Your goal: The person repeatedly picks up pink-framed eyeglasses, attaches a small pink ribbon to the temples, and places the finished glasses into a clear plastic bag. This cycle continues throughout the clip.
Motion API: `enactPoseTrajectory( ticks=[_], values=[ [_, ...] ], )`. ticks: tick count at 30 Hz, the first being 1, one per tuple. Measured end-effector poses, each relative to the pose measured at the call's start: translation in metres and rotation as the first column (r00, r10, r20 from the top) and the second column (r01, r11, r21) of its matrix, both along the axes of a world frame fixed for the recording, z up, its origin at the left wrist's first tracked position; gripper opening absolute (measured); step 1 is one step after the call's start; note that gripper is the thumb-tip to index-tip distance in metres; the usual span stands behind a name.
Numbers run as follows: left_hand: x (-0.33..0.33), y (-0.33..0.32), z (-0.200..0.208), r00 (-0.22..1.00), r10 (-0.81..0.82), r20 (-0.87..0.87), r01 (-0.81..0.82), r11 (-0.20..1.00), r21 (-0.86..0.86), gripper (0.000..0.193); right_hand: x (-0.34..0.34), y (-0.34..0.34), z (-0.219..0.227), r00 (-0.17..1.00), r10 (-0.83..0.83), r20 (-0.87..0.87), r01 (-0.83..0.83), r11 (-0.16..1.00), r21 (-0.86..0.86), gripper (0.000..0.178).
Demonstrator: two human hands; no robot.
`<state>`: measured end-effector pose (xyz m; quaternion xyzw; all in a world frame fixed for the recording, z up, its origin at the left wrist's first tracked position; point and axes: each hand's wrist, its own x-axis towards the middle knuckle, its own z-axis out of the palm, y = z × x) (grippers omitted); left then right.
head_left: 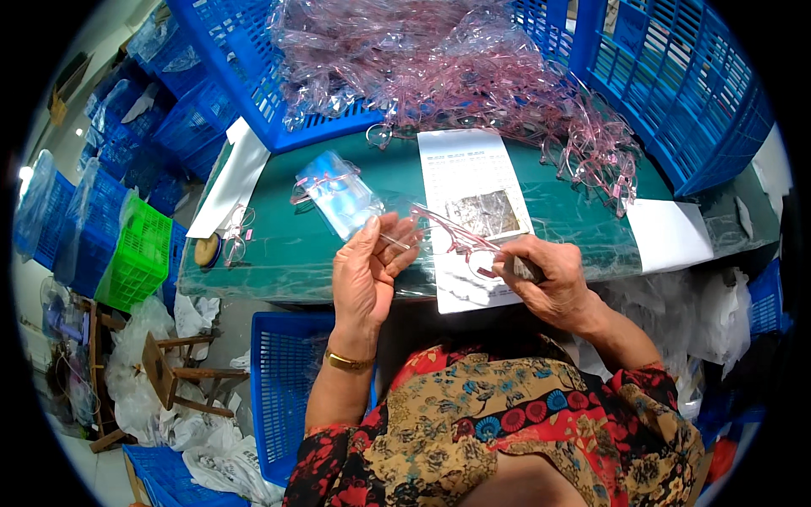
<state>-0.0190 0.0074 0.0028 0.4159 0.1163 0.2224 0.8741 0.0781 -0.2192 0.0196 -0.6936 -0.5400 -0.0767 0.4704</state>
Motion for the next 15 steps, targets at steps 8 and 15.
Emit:
enactPoseTrajectory(
  ticks=[8,15],
  values=[
    [0.005,-0.013,0.001,0.998,-0.047,0.049,0.036,0.978,0.208,0.032,-0.010,0.014,0.001,0.970,-0.009,-0.243,0.028,0.997,0.072,0.030],
    [0.010,-0.015,-0.002,0.990,-0.133,-0.037,0.136,0.882,0.451,0.040,-0.016,0.016,-0.005,0.888,0.007,-0.459,0.082,0.981,0.175,0.039]
  ],
)
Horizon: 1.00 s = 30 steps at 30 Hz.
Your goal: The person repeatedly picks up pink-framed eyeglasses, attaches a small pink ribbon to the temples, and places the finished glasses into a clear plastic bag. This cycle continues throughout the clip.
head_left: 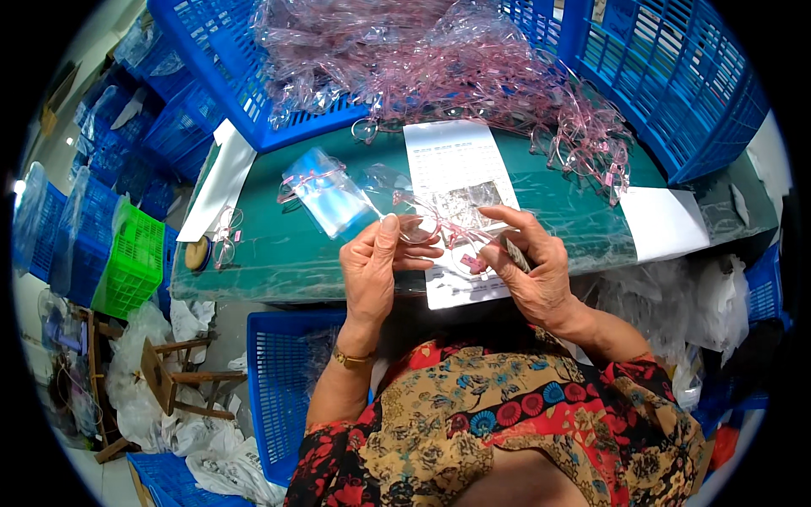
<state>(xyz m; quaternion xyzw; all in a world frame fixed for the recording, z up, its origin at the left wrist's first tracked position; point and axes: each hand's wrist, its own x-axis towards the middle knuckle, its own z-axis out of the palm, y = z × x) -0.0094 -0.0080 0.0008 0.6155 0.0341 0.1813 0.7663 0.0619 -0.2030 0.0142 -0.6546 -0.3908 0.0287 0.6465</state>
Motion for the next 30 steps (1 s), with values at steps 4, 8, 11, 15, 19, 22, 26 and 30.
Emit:
enactPoseTrajectory(
  ticks=[4,8,11,15,19,22,26,30],
  values=[
    [0.003,0.005,-0.001,0.998,0.023,0.064,-0.021,0.999,-0.043,0.040,-0.001,-0.001,-0.002,1.000,0.002,0.019,-0.001,1.000,-0.020,0.040],
    [0.009,0.004,0.013,0.983,-0.153,0.105,0.183,0.893,-0.411,0.051,-0.003,-0.002,0.003,0.997,0.011,0.082,-0.004,0.997,-0.079,0.041],
    [0.012,0.002,0.013,0.990,-0.078,0.117,0.117,0.923,-0.366,0.051,-0.005,0.000,-0.003,1.000,0.015,0.007,-0.015,1.000,0.000,0.042],
    [0.013,0.001,0.011,0.982,-0.081,0.170,0.138,0.924,-0.358,0.051,-0.004,-0.003,-0.003,0.999,0.001,-0.045,-0.002,1.000,-0.004,0.043],
    [0.013,-0.009,0.012,0.984,-0.085,0.155,0.133,0.933,-0.334,0.050,-0.005,-0.004,-0.001,0.999,-0.030,-0.015,0.029,0.998,-0.057,0.044],
    [0.013,-0.020,0.017,0.995,-0.062,0.078,0.081,0.960,-0.268,0.049,-0.005,-0.002,-0.004,0.999,-0.050,0.007,0.051,0.998,-0.039,0.045],
    [0.011,-0.034,0.009,0.984,-0.149,0.099,0.175,0.917,-0.358,0.048,-0.008,0.006,-0.011,0.997,-0.080,0.020,0.079,0.994,0.071,0.048],
    [0.009,-0.033,0.015,0.993,-0.091,0.073,0.112,0.924,-0.366,0.043,-0.008,0.001,-0.016,0.996,-0.067,0.053,0.064,0.997,0.045,0.051]
  ],
)
